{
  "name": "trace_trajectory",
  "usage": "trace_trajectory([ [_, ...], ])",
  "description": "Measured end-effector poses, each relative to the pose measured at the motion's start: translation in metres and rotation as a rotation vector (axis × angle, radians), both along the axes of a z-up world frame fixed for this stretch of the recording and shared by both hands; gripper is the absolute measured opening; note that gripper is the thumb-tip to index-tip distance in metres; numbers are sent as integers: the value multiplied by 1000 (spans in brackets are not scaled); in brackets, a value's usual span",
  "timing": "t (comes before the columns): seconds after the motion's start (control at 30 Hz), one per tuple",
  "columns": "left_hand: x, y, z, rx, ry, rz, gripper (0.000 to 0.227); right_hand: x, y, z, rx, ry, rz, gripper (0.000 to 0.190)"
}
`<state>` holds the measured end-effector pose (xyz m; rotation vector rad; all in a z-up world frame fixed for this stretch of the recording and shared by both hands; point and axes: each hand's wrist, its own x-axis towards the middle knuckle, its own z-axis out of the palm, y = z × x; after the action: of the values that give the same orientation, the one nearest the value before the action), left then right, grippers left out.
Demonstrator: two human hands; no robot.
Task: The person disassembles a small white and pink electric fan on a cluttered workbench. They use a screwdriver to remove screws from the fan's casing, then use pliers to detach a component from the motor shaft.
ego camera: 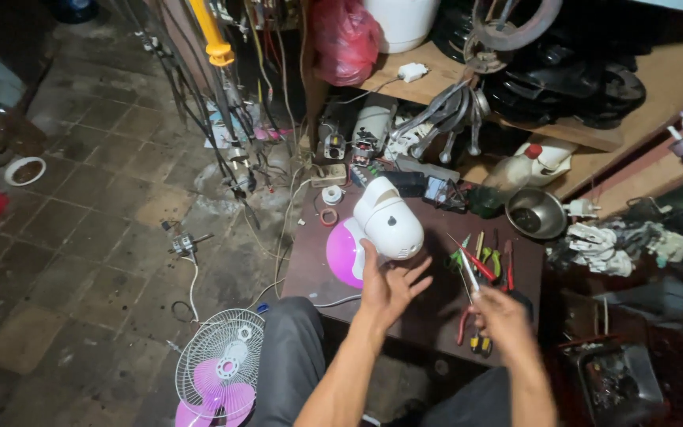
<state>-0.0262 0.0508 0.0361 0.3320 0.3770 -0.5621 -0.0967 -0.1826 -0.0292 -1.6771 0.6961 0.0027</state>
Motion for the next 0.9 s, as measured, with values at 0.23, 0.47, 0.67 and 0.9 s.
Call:
trace_trajectory([
  [0.23,21,61,-21,1041,-211,177,46,20,46,-134,-801,213,259,34],
  [0.47,79,68,19,1412,-1142,438,54,33,61,-146,-997,-70,176,45],
  [0.67,108,52,22,1300,-1317,230,56,51,141,49,-420,-514,107,126],
  [0.9,130,42,-11,1244,-1284,387,34,84,151,66,-625,-502,199,110],
])
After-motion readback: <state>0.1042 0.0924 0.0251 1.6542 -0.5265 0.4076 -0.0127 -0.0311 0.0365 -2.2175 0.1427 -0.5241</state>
